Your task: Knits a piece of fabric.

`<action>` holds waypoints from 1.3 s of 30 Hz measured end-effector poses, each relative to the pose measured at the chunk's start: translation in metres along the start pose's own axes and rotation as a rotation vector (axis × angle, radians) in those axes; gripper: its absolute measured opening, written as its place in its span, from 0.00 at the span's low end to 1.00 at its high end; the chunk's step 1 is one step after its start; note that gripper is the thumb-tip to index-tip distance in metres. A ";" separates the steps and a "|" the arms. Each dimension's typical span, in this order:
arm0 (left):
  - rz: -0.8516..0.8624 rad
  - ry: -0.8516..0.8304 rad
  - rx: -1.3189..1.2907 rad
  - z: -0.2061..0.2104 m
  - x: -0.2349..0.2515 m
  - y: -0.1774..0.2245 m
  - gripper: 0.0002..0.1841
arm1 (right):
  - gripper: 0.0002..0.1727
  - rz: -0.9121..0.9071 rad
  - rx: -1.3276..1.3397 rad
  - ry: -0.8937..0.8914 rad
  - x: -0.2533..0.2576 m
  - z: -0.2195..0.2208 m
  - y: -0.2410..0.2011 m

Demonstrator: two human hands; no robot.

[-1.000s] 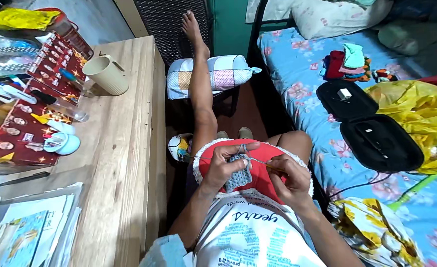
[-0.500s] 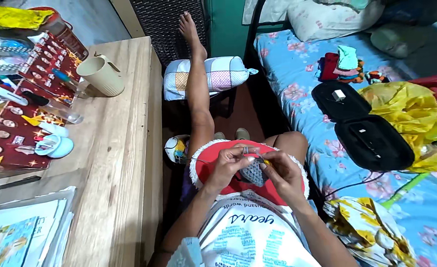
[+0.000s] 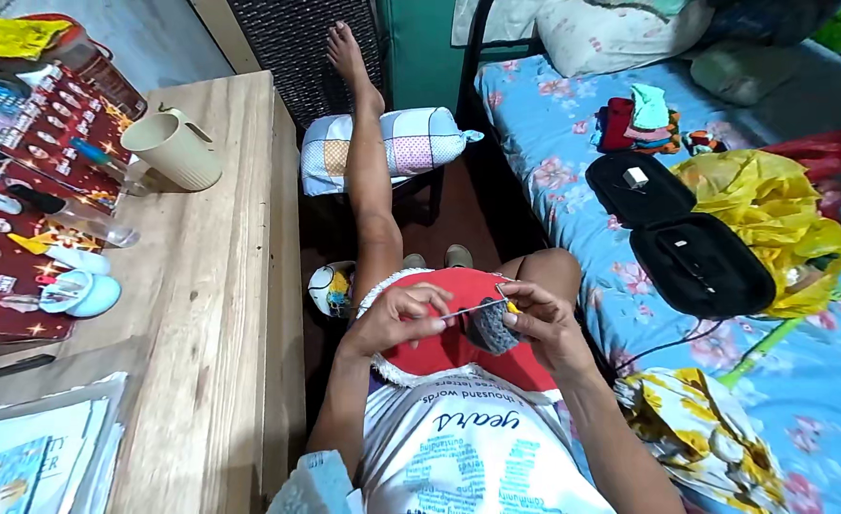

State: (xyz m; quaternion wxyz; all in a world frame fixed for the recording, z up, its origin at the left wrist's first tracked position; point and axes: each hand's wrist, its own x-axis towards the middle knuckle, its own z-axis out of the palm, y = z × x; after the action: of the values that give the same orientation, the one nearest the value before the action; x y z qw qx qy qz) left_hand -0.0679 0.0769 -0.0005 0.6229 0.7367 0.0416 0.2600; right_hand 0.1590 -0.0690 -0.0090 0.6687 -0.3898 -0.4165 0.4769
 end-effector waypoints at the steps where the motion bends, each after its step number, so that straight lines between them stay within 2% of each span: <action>1: 0.091 0.041 -0.176 0.002 0.004 -0.008 0.17 | 0.18 0.010 0.047 -0.018 0.000 0.001 0.001; 3: 0.200 0.159 -0.513 0.017 0.012 -0.020 0.14 | 0.18 0.028 0.117 -0.039 0.000 0.004 0.001; 4: 0.195 0.220 -0.598 0.025 0.015 -0.022 0.17 | 0.19 0.031 0.141 -0.045 0.000 0.005 0.000; 5: 0.160 0.268 -0.615 0.031 0.017 -0.023 0.24 | 0.19 0.032 0.160 -0.050 0.000 0.006 0.000; 7: 0.053 0.247 -0.489 0.036 0.021 -0.019 0.48 | 0.19 0.037 0.183 -0.056 0.000 0.006 0.000; 9: -0.003 0.212 -0.359 0.042 0.025 -0.014 0.57 | 0.18 0.042 0.180 -0.048 -0.001 0.006 -0.001; 15: -0.140 0.361 -0.245 0.062 0.029 0.009 0.58 | 0.19 0.023 0.067 -0.012 -0.004 0.007 -0.001; 20: -0.143 0.478 -0.142 0.070 0.028 0.013 0.54 | 0.19 -0.031 -0.052 0.001 -0.006 0.007 0.000; 25: -0.133 0.584 -0.116 0.076 0.027 0.022 0.49 | 0.18 -0.263 -0.533 -0.096 -0.009 -0.003 -0.004; 30: -0.119 0.593 -0.092 0.078 0.028 0.023 0.48 | 0.22 -0.439 -1.019 -0.083 -0.012 -0.004 -0.013; 34: -0.069 0.622 0.014 0.081 0.026 0.023 0.45 | 0.22 -0.534 -1.228 -0.026 -0.014 0.005 -0.016; 39: 0.077 0.673 0.330 0.095 0.025 0.014 0.40 | 0.23 -0.591 -1.410 0.092 -0.018 0.024 -0.015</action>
State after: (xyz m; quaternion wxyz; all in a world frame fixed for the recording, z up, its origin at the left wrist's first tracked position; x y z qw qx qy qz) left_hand -0.0090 -0.0014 0.0120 0.4372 0.7014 0.2578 0.5005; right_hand 0.1374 -0.0871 0.0095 0.3781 -0.6161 -0.6810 -0.1169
